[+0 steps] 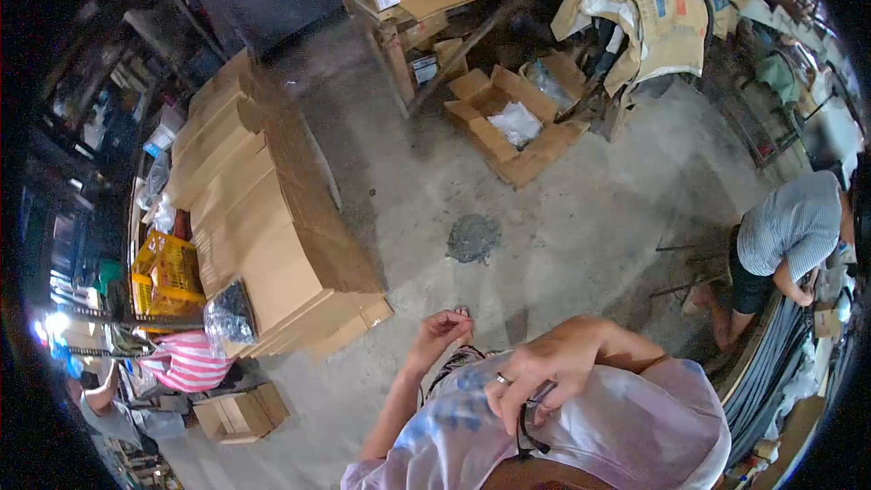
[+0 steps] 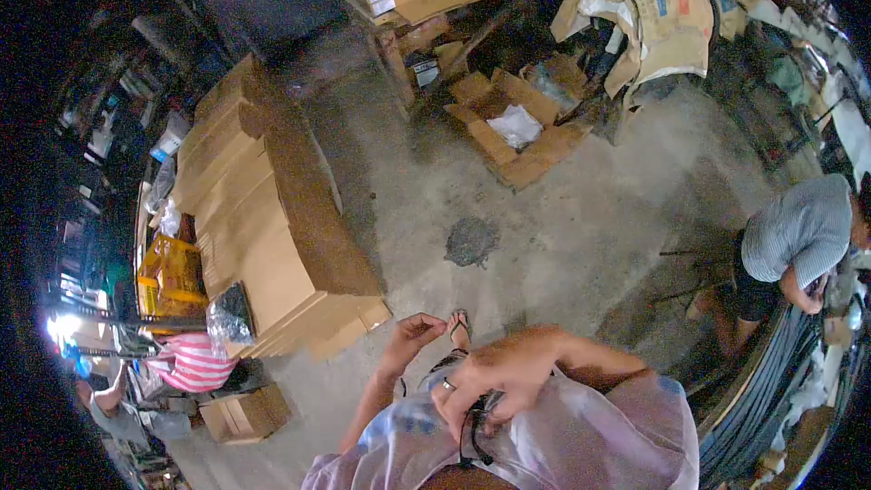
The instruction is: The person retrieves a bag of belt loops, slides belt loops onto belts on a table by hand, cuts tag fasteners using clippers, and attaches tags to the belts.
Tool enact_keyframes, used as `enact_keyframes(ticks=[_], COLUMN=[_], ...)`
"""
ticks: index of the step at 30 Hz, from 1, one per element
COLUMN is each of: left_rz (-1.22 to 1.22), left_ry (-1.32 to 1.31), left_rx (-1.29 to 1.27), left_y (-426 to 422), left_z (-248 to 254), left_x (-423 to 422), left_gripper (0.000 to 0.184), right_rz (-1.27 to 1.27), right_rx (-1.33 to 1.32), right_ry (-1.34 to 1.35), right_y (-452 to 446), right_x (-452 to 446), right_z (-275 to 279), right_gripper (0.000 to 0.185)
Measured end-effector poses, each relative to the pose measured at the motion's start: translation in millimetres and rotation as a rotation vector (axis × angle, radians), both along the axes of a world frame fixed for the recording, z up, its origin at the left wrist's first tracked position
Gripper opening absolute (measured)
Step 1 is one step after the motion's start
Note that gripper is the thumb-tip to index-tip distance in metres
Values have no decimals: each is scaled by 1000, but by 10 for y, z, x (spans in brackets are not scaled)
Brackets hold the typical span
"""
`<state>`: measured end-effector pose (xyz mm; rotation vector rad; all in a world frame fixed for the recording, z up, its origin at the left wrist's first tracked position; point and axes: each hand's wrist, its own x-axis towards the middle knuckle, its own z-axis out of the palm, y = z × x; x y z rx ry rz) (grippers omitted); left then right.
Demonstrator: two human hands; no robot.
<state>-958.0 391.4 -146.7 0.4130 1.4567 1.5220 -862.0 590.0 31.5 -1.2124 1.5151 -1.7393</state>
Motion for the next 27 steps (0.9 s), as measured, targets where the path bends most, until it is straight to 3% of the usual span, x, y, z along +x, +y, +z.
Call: enact_keyframes(ticks=[7, 10, 12, 13, 16, 18, 19, 22, 24, 27], left_rz=[-190, -275, -365, -395, -533, -661, -668, -830, -775, -734], left_ry=[46, 46, 196, 194, 339, 408, 417, 373, 305, 260], left_rx=[-46, -58, -30, -26, 33, -55, -49, -60, -31, -7], left_y=[493, 986, 1371, 1580, 2211, 2619, 2831, 3464, 3956, 4762], left_z=[-23, -34, -136, -135, -138, -169, -174, -186, -403, -292], left_x=[-865, -1108, -1203, -1232, -1275, -1245, -1258, -1257, -1262, -1360], left_gripper=[16, 14, 18, 18, 17, 18, 18, 19, 21, 30], right_rz=[-214, -377, -673, -703, -747, -550, -558, -612, -802, -934], right_rx=[49, 52, 145, 152, 152, 23, 28, 26, 84, 21], right_ry=[170, 187, 323, 320, 370, 95, 103, 210, 190, 85], right_y=[313, 537, 740, 840, 1200, 1477, 1700, 2430, 3040, 3901], right_x=[-343, -394, -396, -400, -464, -478, -481, -407, -312, -101], right_z=[-79, -46, -40, -55, -159, -333, -376, -337, -102, 4], right_gripper=[25, 26, 26, 26, 28, 24, 24, 33, 47, 60])
